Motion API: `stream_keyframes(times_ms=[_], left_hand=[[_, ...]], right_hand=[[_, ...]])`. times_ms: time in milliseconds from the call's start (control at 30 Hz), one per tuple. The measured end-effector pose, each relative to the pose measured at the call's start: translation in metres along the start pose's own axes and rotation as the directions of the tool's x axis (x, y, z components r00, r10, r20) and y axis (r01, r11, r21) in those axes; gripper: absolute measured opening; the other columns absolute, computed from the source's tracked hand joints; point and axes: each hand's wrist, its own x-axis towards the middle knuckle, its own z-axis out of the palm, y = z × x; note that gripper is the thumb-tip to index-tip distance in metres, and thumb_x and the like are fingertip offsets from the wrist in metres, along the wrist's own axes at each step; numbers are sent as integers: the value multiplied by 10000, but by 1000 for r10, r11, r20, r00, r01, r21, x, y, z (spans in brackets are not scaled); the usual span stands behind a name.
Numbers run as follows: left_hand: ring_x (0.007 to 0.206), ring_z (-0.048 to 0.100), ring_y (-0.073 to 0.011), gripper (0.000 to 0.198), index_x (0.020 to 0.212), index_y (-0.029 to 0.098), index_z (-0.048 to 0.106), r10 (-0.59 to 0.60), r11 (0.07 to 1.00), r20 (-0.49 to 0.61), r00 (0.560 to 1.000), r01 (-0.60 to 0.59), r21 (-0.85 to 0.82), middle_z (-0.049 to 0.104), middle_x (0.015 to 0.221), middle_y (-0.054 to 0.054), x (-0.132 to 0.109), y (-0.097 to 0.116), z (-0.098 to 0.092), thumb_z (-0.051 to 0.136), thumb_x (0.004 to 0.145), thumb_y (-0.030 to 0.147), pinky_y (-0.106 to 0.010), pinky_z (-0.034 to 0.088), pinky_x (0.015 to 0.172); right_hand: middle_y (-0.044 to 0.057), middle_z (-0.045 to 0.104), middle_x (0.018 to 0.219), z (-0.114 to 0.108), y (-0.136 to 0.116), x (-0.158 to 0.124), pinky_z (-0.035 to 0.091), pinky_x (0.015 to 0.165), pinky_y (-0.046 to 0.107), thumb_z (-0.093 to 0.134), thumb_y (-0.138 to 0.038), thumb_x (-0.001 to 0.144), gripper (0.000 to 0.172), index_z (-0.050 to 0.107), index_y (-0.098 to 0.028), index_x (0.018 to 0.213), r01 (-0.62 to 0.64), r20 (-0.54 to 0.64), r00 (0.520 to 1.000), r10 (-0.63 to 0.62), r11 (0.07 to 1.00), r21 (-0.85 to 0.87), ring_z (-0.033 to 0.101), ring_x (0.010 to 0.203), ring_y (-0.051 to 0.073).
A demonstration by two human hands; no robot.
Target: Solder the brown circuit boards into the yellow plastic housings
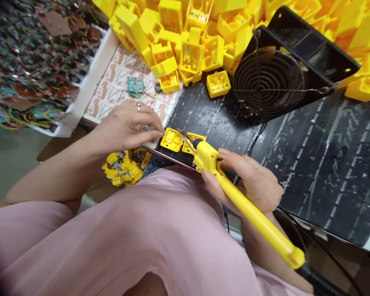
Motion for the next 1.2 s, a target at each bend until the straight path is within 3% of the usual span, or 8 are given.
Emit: stream_keyframes(times_ms=[133,267,367,467,567,800,1000,1200], left_hand=[[804,688,-167,205,879,236,774,15,999,-86,996,-18,-43,782,833,-4,-14,-4,10,589,934,303,-326,464,853],[849,678,-201,263,854,230,777,97,991,-83,992,-88,104,790,864,-31,-20,1,17,536,955,264,-367,430,836],[819,655,-204,276,803,217,753,78,988,-54,995,-70,136,774,814,-27,-21,6,15,515,932,275,-382,399,821],[779,630,-203,214,764,212,729,44,989,1,999,-44,139,744,754,-22,-19,8,13,546,857,270,-378,379,797],[742,613,-193,177,764,215,719,24,993,62,998,-31,117,736,740,-10,-15,9,12,564,824,277,-372,375,792],[847,649,-219,206,785,213,733,44,989,110,993,-59,139,781,893,-33,-6,11,10,557,847,299,-392,389,818],[891,649,-238,205,760,214,736,72,975,118,990,-95,200,747,857,-41,-2,15,8,567,848,289,-402,421,832],[914,631,-254,153,717,214,711,107,955,154,982,-145,259,715,811,-37,4,18,6,602,806,271,-418,462,860]], right_hand=[[29,800,980,-5,5,1,611,519,341,835,-191,822,663,618,-326,1433,80,14,997,-81,995,51,739,661,210],[34,775,804,-10,3,16,613,508,264,843,-130,800,518,692,-212,1289,204,156,962,-226,968,143,746,646,192],[38,757,748,-11,4,22,583,490,203,862,-125,790,419,700,-162,1174,298,147,931,-335,927,226,734,621,161],[30,749,774,-10,7,20,626,619,202,810,-175,872,274,670,-183,1107,256,184,934,-307,932,257,748,705,134],[9,726,773,-9,9,16,618,624,207,749,-266,942,132,640,-221,1001,229,211,935,-286,938,259,727,707,109],[-14,694,764,-17,3,23,593,642,206,769,-198,921,156,614,-216,921,227,294,909,-297,942,249,699,730,85],[16,697,787,-20,1,27,602,665,224,736,-216,944,112,633,-200,907,255,375,866,-329,938,235,689,730,99],[39,692,749,-14,0,37,600,586,268,877,-93,751,268,663,-145,903,443,269,808,-525,841,312,684,669,150]])
